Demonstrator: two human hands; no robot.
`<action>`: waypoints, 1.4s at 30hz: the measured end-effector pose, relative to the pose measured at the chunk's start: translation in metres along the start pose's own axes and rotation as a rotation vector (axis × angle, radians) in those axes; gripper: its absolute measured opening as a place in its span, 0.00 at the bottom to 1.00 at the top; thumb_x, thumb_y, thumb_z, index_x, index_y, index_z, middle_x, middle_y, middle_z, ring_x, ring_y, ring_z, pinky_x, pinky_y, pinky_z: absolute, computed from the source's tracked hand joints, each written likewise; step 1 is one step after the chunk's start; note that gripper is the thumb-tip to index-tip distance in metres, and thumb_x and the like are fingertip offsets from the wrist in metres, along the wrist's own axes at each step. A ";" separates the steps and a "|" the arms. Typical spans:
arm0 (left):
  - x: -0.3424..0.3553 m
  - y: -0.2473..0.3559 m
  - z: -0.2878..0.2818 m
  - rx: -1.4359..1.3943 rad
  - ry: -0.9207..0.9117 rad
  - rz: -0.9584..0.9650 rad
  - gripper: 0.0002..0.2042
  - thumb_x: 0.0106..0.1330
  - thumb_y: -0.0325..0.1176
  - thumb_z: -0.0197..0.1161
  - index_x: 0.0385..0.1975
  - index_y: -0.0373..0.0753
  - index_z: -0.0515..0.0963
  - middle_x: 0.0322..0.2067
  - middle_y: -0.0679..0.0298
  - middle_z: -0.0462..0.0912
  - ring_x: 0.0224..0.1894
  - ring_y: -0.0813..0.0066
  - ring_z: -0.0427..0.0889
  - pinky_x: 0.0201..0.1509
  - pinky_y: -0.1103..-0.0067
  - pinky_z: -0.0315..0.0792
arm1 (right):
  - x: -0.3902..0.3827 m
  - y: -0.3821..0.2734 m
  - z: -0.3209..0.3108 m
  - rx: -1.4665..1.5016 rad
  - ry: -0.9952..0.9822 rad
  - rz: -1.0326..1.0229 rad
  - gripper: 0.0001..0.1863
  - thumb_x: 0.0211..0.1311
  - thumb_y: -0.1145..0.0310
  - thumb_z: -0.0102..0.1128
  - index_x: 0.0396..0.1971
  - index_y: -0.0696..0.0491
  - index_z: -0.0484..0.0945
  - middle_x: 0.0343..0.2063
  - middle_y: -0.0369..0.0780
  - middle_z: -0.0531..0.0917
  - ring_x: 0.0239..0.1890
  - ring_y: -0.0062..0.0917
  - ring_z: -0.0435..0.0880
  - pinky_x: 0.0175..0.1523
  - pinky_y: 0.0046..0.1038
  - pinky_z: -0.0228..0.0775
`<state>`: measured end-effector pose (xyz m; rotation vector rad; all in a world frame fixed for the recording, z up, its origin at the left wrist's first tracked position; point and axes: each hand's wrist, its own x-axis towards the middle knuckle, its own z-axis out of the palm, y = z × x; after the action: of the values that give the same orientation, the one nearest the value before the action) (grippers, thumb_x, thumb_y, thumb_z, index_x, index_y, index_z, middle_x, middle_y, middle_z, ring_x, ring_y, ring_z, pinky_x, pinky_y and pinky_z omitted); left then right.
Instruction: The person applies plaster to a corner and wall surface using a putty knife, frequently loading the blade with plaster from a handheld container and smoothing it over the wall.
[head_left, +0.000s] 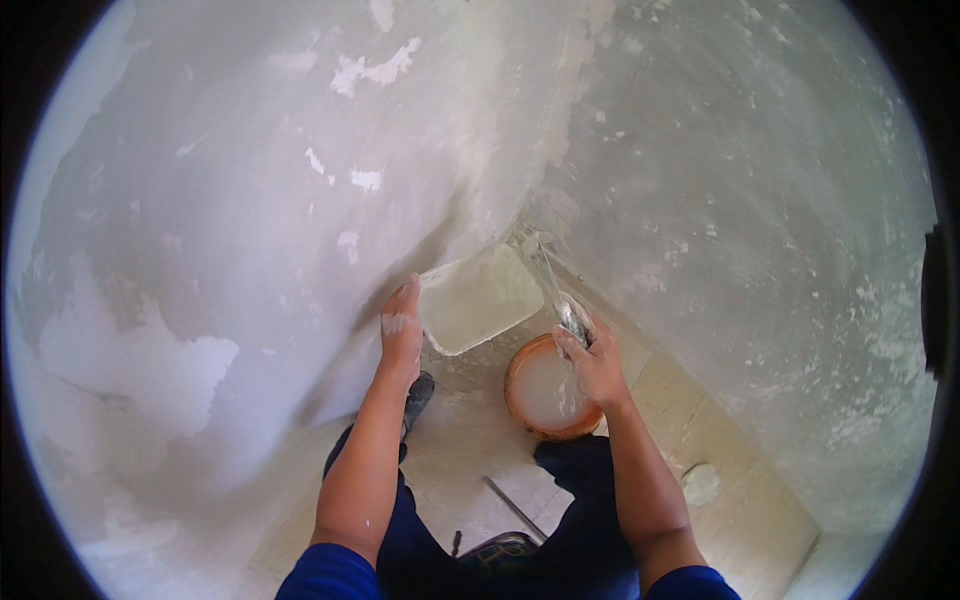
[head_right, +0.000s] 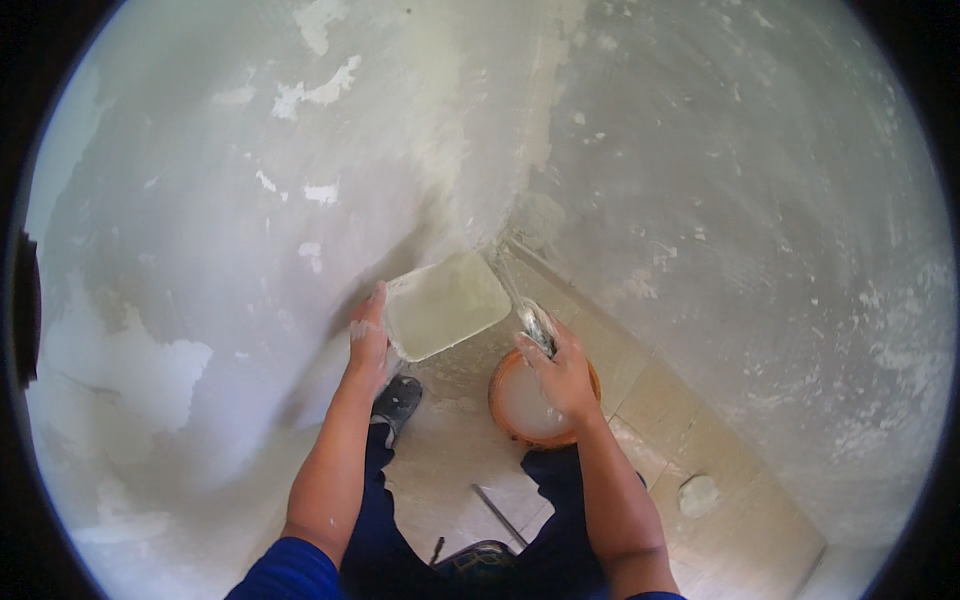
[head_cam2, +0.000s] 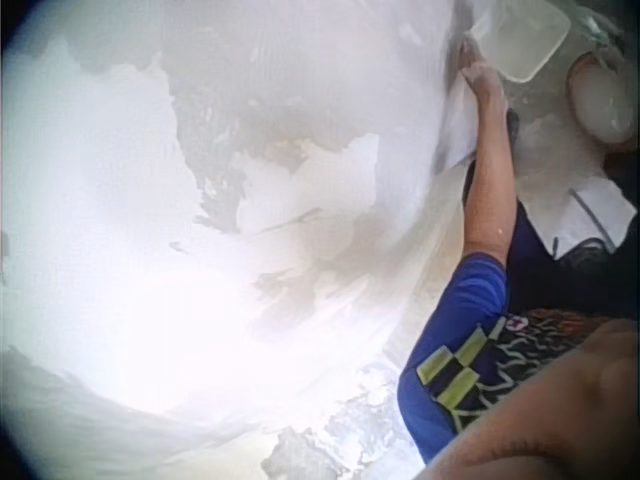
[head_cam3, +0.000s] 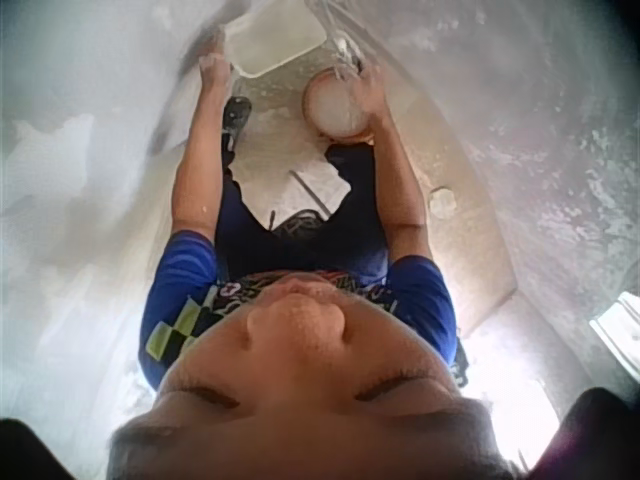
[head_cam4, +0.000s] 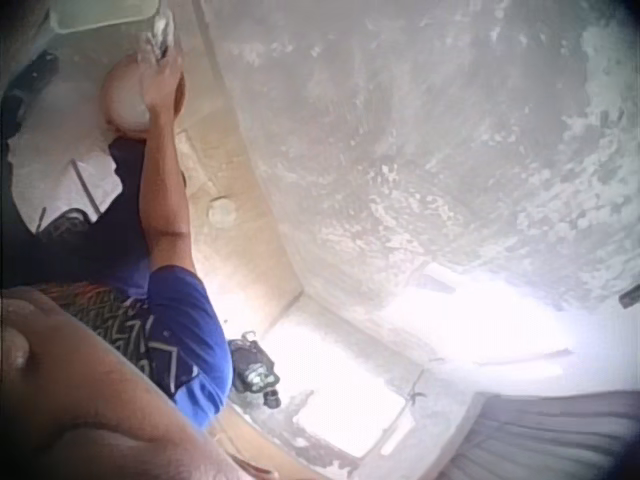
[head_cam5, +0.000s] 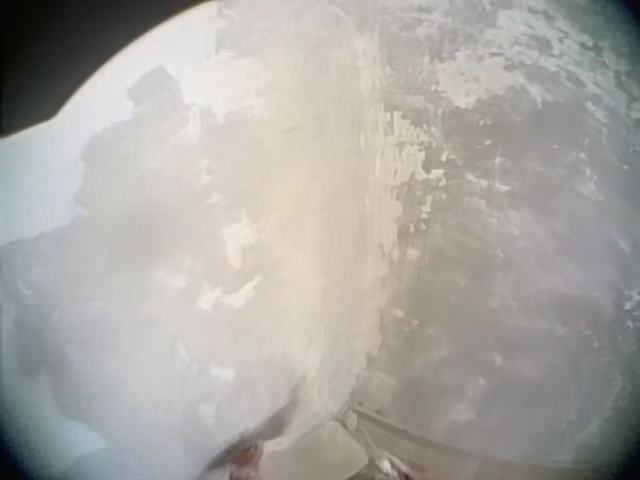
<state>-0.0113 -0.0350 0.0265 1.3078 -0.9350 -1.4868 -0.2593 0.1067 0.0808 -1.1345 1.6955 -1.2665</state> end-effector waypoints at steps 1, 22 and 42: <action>-0.002 0.003 0.009 0.004 -0.006 0.011 0.27 0.75 0.54 0.57 0.55 0.33 0.79 0.49 0.59 0.82 0.51 0.68 0.76 0.59 0.72 0.68 | 0.004 0.012 -0.008 -0.018 0.006 0.012 0.17 0.71 0.67 0.64 0.56 0.56 0.79 0.28 0.31 0.77 0.28 0.13 0.72 0.32 0.21 0.65; -0.001 0.004 0.039 -0.174 0.041 0.206 0.19 0.75 0.49 0.61 0.37 0.36 0.82 0.35 0.68 0.81 0.40 0.78 0.73 0.50 0.77 0.68 | 0.016 0.042 -0.014 -0.220 -0.049 0.000 0.19 0.76 0.65 0.58 0.61 0.56 0.77 0.22 0.29 0.71 0.24 0.13 0.67 0.29 0.21 0.61; -0.007 0.017 0.017 0.222 0.256 0.465 0.21 0.77 0.45 0.58 0.27 0.31 0.76 0.21 0.66 0.72 0.29 0.76 0.66 0.38 0.73 0.64 | 0.004 0.025 0.019 -0.485 -0.013 -0.220 0.23 0.72 0.69 0.59 0.62 0.64 0.75 0.29 0.49 0.85 0.30 0.37 0.84 0.39 0.36 0.74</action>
<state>-0.0254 -0.0340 0.0466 1.2881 -1.1605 -0.8581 -0.2490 0.0995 0.0519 -1.6437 1.9701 -0.9906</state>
